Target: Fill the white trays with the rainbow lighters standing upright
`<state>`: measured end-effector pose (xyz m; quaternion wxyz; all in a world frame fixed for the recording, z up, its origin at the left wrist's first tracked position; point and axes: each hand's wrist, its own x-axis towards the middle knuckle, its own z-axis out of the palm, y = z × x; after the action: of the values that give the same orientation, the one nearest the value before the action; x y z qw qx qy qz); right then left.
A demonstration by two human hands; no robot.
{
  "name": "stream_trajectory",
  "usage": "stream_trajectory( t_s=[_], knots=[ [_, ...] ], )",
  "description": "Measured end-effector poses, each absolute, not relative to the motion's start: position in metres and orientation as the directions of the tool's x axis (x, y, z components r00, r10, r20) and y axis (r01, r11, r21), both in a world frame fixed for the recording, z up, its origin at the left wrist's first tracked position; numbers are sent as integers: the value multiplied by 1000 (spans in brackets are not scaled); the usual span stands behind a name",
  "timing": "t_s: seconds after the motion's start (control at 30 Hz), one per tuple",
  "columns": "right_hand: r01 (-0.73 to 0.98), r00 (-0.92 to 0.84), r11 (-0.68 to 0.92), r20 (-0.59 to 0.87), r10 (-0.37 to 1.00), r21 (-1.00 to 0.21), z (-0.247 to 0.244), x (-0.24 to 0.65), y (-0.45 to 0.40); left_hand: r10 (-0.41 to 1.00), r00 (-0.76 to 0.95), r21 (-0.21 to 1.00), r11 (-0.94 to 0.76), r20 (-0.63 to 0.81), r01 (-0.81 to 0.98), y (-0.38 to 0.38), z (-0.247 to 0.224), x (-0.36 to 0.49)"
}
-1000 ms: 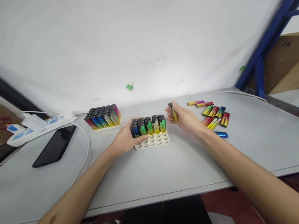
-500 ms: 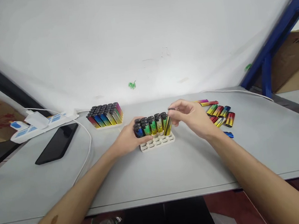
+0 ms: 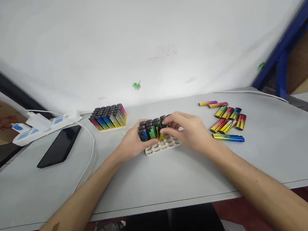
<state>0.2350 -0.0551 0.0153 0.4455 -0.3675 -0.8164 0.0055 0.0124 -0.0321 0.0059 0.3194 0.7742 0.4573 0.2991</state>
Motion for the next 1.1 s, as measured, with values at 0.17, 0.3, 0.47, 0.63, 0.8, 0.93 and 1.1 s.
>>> stream_trajectory(
  t_s=[0.17,0.3,0.47,0.63,0.8,0.93,1.1],
  knots=[
    [593,-405,755,706,581,-280,19,233,-58,896,406,779,-383,181,497,-31,3,13],
    [618,-438,747,682,585,-244,18,232,-59,893,410,785,-386,185,484,-31,1,12],
    [646,-386,721,708,592,-250,17,233,-60,890,412,789,-391,194,473,-31,1,11],
    [872,-32,369,715,698,-321,12,259,-36,892,411,767,-395,188,506,-30,5,10],
    [979,165,-87,461,872,-185,-4,305,1,898,412,755,-377,155,537,-30,8,9],
    [980,200,-188,234,952,-70,-16,321,16,892,428,744,-385,147,546,-28,9,7],
    [984,175,-168,195,965,-54,-17,318,15,892,434,736,-377,126,562,-25,9,5]
  ],
)
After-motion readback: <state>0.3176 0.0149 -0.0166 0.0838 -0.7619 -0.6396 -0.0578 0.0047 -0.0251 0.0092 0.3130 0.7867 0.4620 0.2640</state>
